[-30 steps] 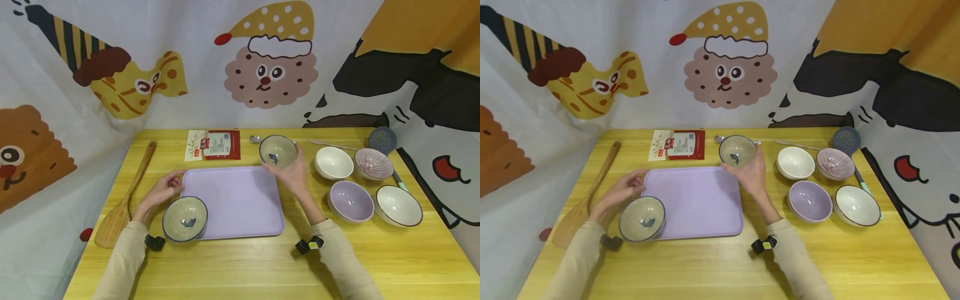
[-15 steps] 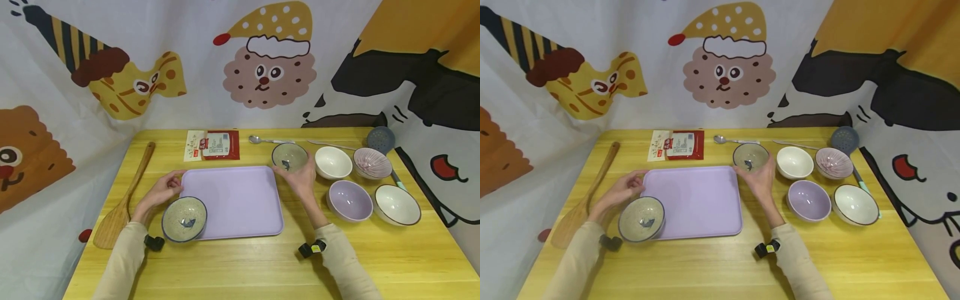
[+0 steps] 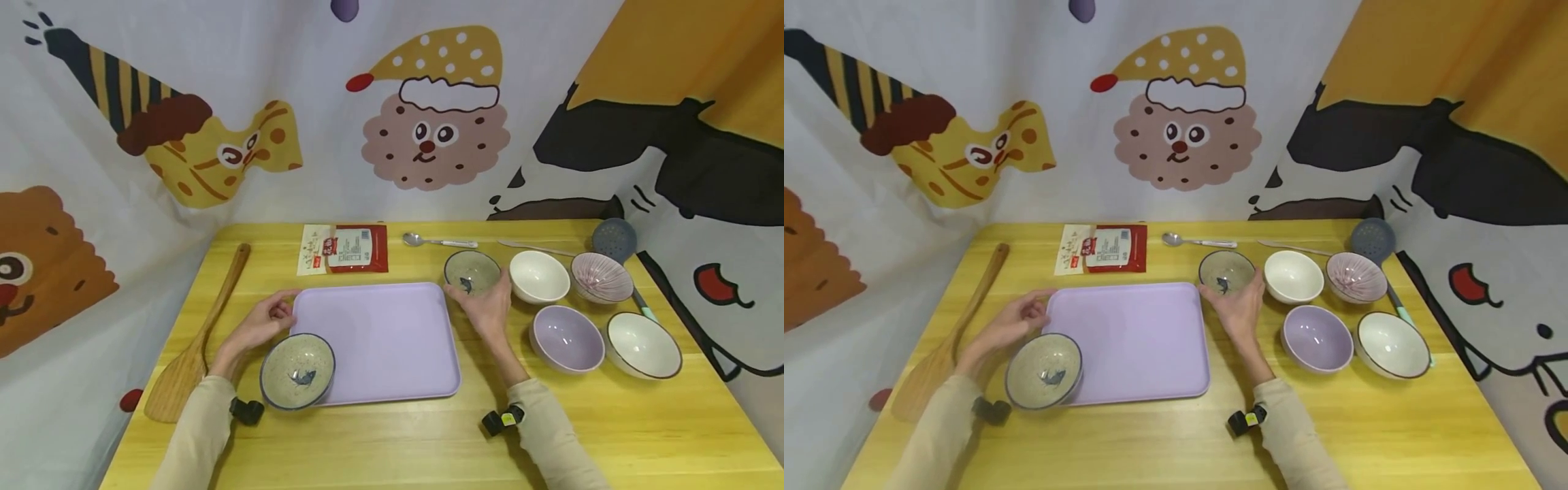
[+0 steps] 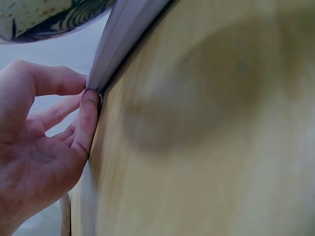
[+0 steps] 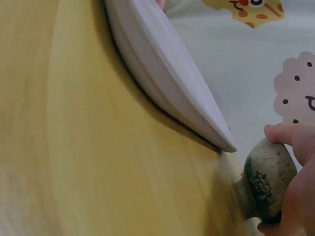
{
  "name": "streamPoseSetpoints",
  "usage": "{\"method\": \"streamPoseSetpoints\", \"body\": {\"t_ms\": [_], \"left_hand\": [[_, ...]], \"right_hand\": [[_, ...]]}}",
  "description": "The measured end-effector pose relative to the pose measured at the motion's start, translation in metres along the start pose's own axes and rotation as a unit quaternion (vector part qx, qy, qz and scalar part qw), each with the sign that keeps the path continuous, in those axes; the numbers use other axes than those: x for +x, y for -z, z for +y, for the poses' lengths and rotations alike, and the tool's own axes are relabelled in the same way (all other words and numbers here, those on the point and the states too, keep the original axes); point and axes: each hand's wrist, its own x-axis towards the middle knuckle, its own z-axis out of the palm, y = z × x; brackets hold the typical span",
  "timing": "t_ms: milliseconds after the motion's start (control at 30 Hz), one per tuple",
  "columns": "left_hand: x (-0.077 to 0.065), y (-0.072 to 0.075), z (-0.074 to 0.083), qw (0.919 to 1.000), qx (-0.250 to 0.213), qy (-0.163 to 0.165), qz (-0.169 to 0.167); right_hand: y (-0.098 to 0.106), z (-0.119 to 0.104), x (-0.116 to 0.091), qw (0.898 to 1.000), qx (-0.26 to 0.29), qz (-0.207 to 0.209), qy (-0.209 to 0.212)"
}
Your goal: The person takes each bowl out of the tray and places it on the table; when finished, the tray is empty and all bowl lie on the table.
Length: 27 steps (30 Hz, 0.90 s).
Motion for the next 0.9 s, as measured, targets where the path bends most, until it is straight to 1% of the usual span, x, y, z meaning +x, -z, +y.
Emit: {"method": "streamPoseSetpoints", "body": {"t_ms": [100, 233, 300, 367, 433, 567, 667, 767, 900], "left_hand": [[0.0, -0.001, 0.0, 1.0, -0.004, 0.004, 0.001], [-0.001, -0.001, 0.001, 1.0, -0.008, 0.005, -0.002], [0.0, -0.001, 0.001, 1.0, -0.008, 0.005, -0.003], [0.0, -0.001, 0.001, 1.0, -0.006, 0.002, -0.005], [0.0, -0.001, 0.001, 1.0, -0.004, 0.001, -0.004], [0.001, -0.003, 0.001, 1.0, -0.001, 0.003, -0.006], [0.002, -0.003, 0.0, 1.0, 0.001, 0.0, -0.008], [0.002, -0.002, -0.001, 1.0, -0.001, -0.001, -0.008], [0.002, 0.001, 0.0, 0.9999, -0.011, 0.002, -0.007]], "right_hand": [[0.003, -0.006, -0.005, 1.0, -0.019, 0.0, 0.022], [0.012, -0.023, -0.019, 0.996, -0.061, 0.012, 0.071], [0.017, -0.033, -0.026, 0.992, -0.071, 0.017, 0.102], [0.02, -0.044, -0.032, 0.99, -0.069, 0.012, 0.126], [0.022, -0.054, -0.035, 0.988, -0.06, -0.006, 0.141], [0.022, -0.068, -0.039, 0.987, -0.047, -0.052, 0.144], [0.018, -0.077, -0.041, 0.984, -0.039, -0.078, 0.153], [0.01, -0.088, -0.044, 0.98, -0.031, -0.109, 0.166], [-0.008, -0.101, -0.053, 0.97, -0.02, -0.172, 0.17]]}}
